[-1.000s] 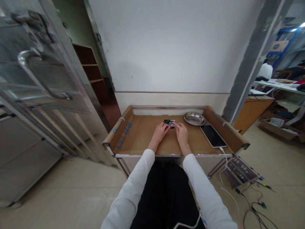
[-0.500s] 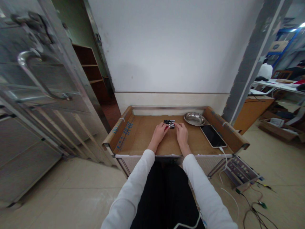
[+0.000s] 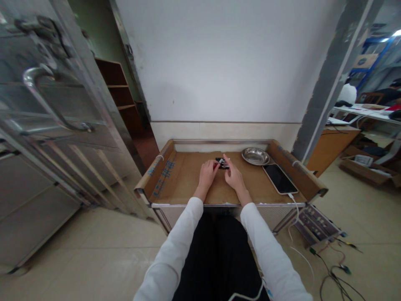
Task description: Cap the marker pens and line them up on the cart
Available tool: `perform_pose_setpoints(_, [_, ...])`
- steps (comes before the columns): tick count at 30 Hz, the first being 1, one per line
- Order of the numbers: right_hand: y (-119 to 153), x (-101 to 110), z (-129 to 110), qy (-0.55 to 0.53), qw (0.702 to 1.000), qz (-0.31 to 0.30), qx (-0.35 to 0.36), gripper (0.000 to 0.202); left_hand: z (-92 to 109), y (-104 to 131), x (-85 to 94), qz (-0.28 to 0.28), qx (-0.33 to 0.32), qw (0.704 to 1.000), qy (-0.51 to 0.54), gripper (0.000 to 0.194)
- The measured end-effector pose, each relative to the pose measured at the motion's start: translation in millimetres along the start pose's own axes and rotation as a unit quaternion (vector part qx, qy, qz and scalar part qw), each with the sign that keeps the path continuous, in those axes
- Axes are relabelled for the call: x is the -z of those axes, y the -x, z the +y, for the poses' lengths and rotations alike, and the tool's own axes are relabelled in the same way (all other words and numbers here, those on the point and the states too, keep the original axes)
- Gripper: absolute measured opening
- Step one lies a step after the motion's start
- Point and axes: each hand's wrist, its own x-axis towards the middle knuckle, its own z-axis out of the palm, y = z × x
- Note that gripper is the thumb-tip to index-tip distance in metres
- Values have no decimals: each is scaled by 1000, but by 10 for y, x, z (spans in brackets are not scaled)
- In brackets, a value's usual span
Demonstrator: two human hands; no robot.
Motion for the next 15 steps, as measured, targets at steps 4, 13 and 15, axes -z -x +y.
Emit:
perform_pose_setpoints(4, [-15, -42, 84, -2, 1000, 24, 3, 63, -35, 3, -30, 37, 67, 995, -65, 17])
perform_pose_setpoints(13, [5, -108, 167, 97, 995, 7, -29, 33, -131, 67, -115, 38, 204, 973, -103, 20])
perform_pose_setpoints(15, [9, -119, 184, 120, 992, 9, -42, 32, -139, 64, -133, 39, 205, 974, -92, 22])
